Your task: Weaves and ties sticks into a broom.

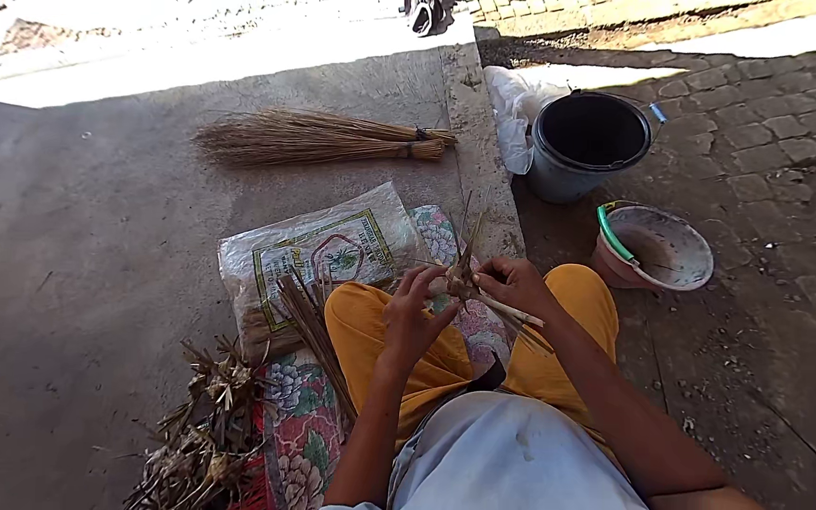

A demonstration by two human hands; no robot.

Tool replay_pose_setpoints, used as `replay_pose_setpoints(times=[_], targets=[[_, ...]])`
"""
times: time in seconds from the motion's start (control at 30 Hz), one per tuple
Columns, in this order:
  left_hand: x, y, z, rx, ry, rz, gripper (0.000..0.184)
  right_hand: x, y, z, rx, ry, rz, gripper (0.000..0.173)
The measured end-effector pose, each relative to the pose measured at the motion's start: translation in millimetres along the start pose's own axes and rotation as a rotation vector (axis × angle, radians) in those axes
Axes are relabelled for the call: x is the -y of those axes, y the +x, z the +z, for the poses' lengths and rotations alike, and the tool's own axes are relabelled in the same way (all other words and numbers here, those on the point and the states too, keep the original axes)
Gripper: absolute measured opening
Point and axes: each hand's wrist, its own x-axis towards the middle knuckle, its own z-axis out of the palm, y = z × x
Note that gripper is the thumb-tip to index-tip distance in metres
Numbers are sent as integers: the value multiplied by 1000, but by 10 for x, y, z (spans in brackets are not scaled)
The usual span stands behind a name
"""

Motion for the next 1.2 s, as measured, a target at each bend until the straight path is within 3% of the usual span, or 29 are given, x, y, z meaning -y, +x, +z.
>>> replay_pose_setpoints(times=[0.07, 0.17, 0.3, 0.37, 0.47, 0.6, 0.73, 0.87, 1.0, 1.1, 1.2], targets=[[6, 12, 76, 34, -79, 82, 54, 43, -21, 6, 44, 79, -2, 17], [17, 33, 170, 11, -432, 43, 43, 99, -74, 10, 78, 211, -3, 17], [-115, 60, 147, -42, -890, -160, 32, 47, -155, -9, -50, 221, -281, 9], [-166, 63, 125, -28, -988, -217, 32, 38, -159, -1, -96, 187, -437, 10], [-202, 67, 127, 16, -1019, -264, 35, 26, -136, 43, -154, 85, -526, 13], [-166, 49, 142, 39, -1138, -325, 33, -47, -117, 61, -200, 60, -514, 13], [-60, 55, 140, 48, -1496, -387, 35, -99, -145, 39, -152, 85, -420, 12], [34, 84, 130, 119, -1816, -432, 38, -131, -147, 5, 24, 119, -262, 17], [59, 105, 139, 197, -2044, -430, 35, -132, -135, -28, 250, 449, -189, 24], [63, 103, 156, 201, -2042, -379, 34, -152, -122, -5, 348, 705, -129, 20], [61, 81, 158, 202, -1888, -359, 32, -179, -113, 55, 312, 692, -155, 21]])
